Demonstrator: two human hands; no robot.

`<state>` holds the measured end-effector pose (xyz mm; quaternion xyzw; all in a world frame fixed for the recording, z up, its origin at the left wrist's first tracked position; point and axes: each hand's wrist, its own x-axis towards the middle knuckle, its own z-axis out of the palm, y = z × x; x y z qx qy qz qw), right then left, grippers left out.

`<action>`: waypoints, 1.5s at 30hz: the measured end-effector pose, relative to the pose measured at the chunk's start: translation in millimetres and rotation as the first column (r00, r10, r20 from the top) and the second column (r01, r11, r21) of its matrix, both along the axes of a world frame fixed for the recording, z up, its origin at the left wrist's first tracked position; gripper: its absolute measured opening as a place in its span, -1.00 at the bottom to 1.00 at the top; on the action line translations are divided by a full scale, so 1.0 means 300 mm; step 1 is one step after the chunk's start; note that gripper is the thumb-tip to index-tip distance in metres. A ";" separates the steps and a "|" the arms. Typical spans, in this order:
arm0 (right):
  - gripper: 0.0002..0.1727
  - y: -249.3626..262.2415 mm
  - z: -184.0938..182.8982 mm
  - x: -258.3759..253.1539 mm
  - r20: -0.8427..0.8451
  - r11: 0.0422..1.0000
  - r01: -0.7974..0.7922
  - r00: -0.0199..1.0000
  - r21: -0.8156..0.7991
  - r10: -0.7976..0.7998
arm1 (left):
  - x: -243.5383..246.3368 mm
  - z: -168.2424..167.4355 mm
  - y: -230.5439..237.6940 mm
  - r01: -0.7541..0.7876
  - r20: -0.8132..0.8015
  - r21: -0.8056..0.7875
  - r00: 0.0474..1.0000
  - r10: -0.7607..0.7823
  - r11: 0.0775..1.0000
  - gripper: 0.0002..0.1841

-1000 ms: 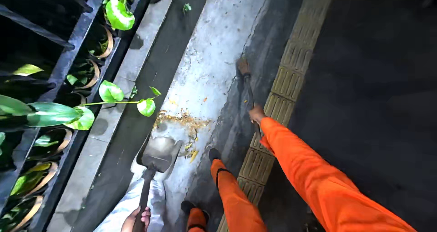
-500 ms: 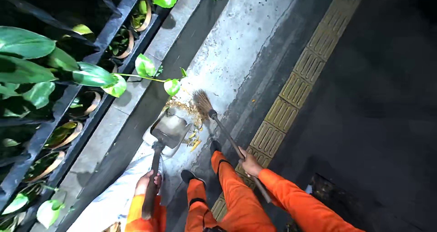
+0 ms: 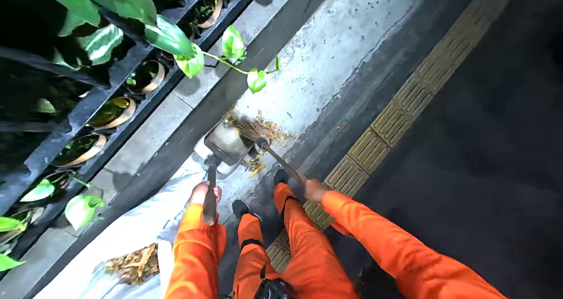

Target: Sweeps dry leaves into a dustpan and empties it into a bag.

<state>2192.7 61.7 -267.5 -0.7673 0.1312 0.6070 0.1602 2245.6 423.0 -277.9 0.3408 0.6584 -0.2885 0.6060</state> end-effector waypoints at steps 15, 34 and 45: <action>-0.03 -0.092 -0.042 0.105 -0.002 0.985 -0.170 0.985 0.039 0.170 | -0.290 -0.025 0.025 -0.182 -0.074 0.016 0.980 0.183 0.983 -0.68; -0.20 -0.321 -0.012 -0.153 -0.091 0.961 0.088 0.989 -0.263 -0.116 | -0.942 0.059 -0.339 -0.244 -0.082 0.109 0.964 0.253 0.964 -0.64; -0.22 -0.297 0.190 -0.428 -0.233 0.987 0.157 0.959 -0.030 -0.160 | -0.932 0.021 -0.387 -0.555 -0.157 -0.061 0.826 0.541 0.830 -0.53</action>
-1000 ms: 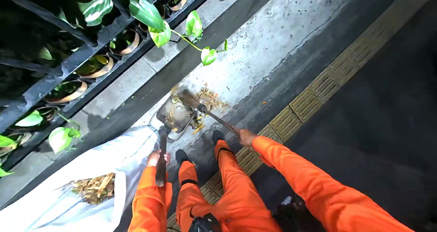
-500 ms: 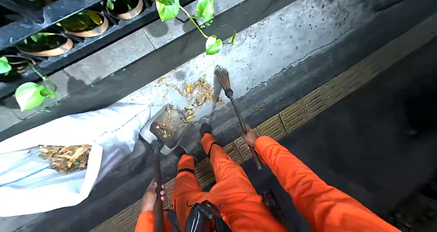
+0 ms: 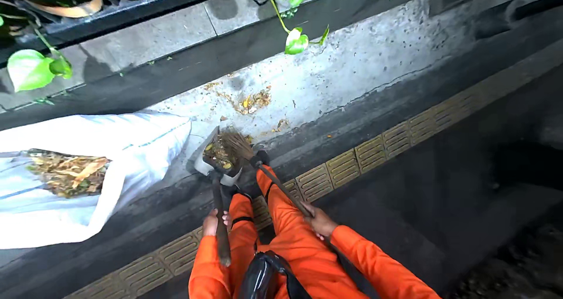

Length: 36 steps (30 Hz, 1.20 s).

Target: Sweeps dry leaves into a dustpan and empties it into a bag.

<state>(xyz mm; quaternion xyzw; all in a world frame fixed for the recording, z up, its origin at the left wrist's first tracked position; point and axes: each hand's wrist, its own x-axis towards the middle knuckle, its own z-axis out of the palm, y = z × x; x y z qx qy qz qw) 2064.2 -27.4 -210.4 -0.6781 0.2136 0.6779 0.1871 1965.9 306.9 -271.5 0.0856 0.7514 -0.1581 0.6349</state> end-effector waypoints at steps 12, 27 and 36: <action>-0.14 0.111 -0.275 0.335 0.197 0.928 -0.338 0.910 -0.156 0.365 | -0.085 -0.041 0.050 0.186 0.010 0.037 0.982 -0.186 0.982 -0.58; -0.21 -0.075 -0.191 -0.132 0.281 0.911 0.366 0.910 -0.191 -0.306 | -0.266 0.064 0.158 0.273 0.081 0.142 0.955 -0.286 0.952 -0.64; -0.10 0.231 -0.123 -0.391 -0.027 0.999 0.029 0.999 -0.044 -0.030 | -0.218 -0.011 0.082 0.441 -0.070 0.211 0.897 -0.436 0.873 -0.72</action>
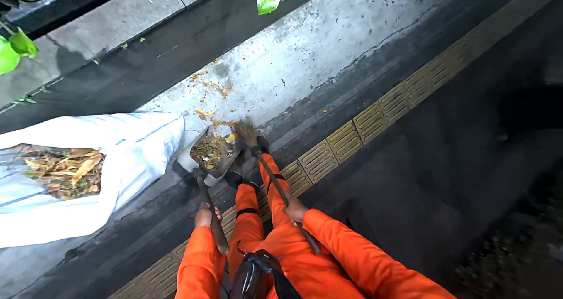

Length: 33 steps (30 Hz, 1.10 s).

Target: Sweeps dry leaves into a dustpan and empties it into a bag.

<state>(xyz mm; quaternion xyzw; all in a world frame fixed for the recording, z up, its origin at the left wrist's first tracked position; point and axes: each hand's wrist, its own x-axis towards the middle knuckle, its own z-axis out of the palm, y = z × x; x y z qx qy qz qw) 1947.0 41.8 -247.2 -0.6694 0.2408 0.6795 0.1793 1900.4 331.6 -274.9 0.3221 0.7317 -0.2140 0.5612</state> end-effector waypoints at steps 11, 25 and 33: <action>-0.14 0.129 -0.072 0.455 0.371 0.935 -0.353 0.864 -0.035 0.341 | -0.200 -0.061 0.012 -0.395 0.111 -0.202 0.900 0.422 0.896 -0.55; -0.11 0.142 -0.023 0.625 0.355 0.776 -0.628 0.714 -0.054 0.603 | -0.279 -0.044 -0.106 -0.646 0.177 -0.242 0.704 0.688 0.724 -0.56; -0.01 0.300 -0.186 0.746 0.220 0.484 -0.867 0.453 -0.119 0.864 | -0.178 -0.072 -0.097 -0.687 0.065 -0.167 0.708 0.703 0.707 -0.60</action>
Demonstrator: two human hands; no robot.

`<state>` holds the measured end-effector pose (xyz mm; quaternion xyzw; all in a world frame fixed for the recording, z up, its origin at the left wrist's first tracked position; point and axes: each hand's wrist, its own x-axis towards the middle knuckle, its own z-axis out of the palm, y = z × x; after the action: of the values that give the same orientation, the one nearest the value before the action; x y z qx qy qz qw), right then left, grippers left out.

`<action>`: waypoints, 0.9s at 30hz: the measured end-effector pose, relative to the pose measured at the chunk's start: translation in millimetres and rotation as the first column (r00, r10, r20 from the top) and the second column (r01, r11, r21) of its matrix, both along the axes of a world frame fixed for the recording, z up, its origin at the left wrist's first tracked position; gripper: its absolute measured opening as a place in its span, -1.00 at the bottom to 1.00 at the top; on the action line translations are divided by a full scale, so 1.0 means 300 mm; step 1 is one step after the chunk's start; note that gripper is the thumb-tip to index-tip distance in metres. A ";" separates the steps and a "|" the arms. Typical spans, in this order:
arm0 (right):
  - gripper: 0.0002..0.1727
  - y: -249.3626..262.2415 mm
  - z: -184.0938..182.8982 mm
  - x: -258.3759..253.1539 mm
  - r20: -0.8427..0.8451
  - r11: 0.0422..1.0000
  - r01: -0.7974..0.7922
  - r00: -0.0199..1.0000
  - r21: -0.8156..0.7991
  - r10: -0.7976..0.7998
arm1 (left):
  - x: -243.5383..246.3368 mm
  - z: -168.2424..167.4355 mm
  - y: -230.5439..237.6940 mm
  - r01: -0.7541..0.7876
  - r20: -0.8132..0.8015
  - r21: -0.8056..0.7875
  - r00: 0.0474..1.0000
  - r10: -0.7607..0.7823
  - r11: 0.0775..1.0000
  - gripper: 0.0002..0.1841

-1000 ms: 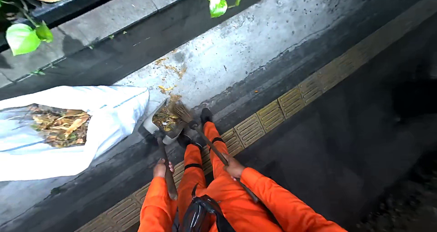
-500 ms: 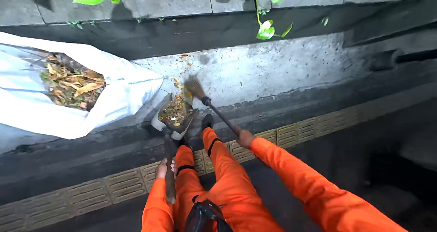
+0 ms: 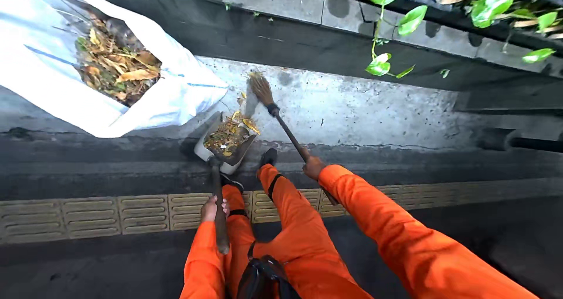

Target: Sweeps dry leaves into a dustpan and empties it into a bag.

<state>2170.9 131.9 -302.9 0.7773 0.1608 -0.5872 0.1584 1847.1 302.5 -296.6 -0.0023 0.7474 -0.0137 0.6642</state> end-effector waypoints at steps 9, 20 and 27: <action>-0.07 -0.349 0.289 -0.371 -0.166 0.973 0.224 0.963 0.048 -0.214 | -0.201 0.007 0.113 0.002 0.095 -0.056 0.995 0.004 0.998 -0.53; -0.07 -0.093 0.189 -0.860 -0.215 0.783 0.612 0.755 -0.110 -0.620 | -0.267 0.047 0.340 0.644 -0.131 0.118 0.765 -0.631 0.756 -0.64; -0.07 -0.153 0.366 -0.995 -0.158 0.787 0.612 0.786 0.072 -0.597 | -0.379 0.037 0.425 0.538 -0.090 0.107 0.843 -0.530 0.836 -0.64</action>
<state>1872.4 86.0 -193.0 0.7569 -0.0523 -0.6444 -0.0957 1733.4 430.0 -285.6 0.2484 0.7362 -0.1502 0.6114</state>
